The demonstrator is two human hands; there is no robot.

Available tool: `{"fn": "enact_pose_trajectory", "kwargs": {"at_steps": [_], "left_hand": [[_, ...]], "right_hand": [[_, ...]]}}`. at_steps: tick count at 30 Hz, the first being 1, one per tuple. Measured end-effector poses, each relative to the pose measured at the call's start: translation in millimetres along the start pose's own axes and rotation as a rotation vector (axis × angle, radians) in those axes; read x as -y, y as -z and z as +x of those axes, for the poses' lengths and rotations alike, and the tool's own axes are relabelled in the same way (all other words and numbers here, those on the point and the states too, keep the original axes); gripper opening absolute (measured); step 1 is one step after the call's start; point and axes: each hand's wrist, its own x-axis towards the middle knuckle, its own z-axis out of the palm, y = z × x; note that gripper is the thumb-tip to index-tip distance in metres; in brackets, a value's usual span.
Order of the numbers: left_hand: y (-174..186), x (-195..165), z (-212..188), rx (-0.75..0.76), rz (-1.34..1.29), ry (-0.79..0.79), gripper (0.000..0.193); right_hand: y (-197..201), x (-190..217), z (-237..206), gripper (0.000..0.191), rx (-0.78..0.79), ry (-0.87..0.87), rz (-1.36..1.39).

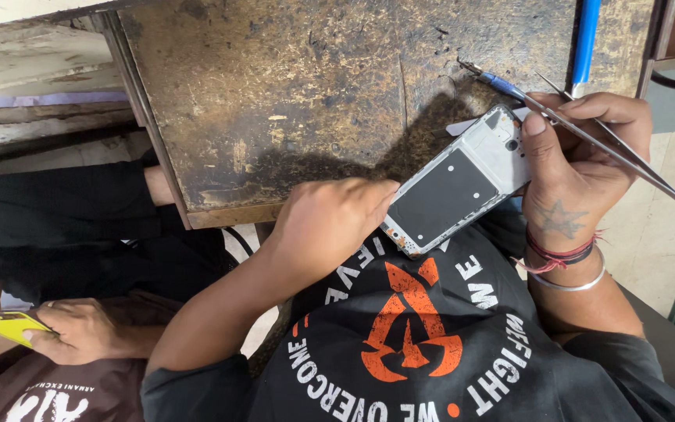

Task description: The person scrapes old adhesive residue from the frame of a disassembled smartphone using a thin metal tool, working around the edges of the frame. They then pick up a new replacement screen box and hold the new display panel next to the phone frame.

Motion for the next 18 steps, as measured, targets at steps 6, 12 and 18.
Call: {"fn": "enact_pose_trajectory", "kwargs": {"at_steps": [6,12,18], "left_hand": [[5.2,-10.7,1.3,0.008,0.369,-0.164,0.008],[-3.8,-19.7,15.9,0.015,0.706,-0.243,0.011],[-8.8,-21.8,26.1,0.05,0.744,-0.245,0.011]], "right_hand": [[-8.4,15.6,1.8,0.03,0.027,0.009,-0.051],[-21.7,27.0,9.6,0.028,0.029,-0.023,-0.051],[-20.9,25.0,15.3,0.028,0.038,-0.035,-0.059]]}}
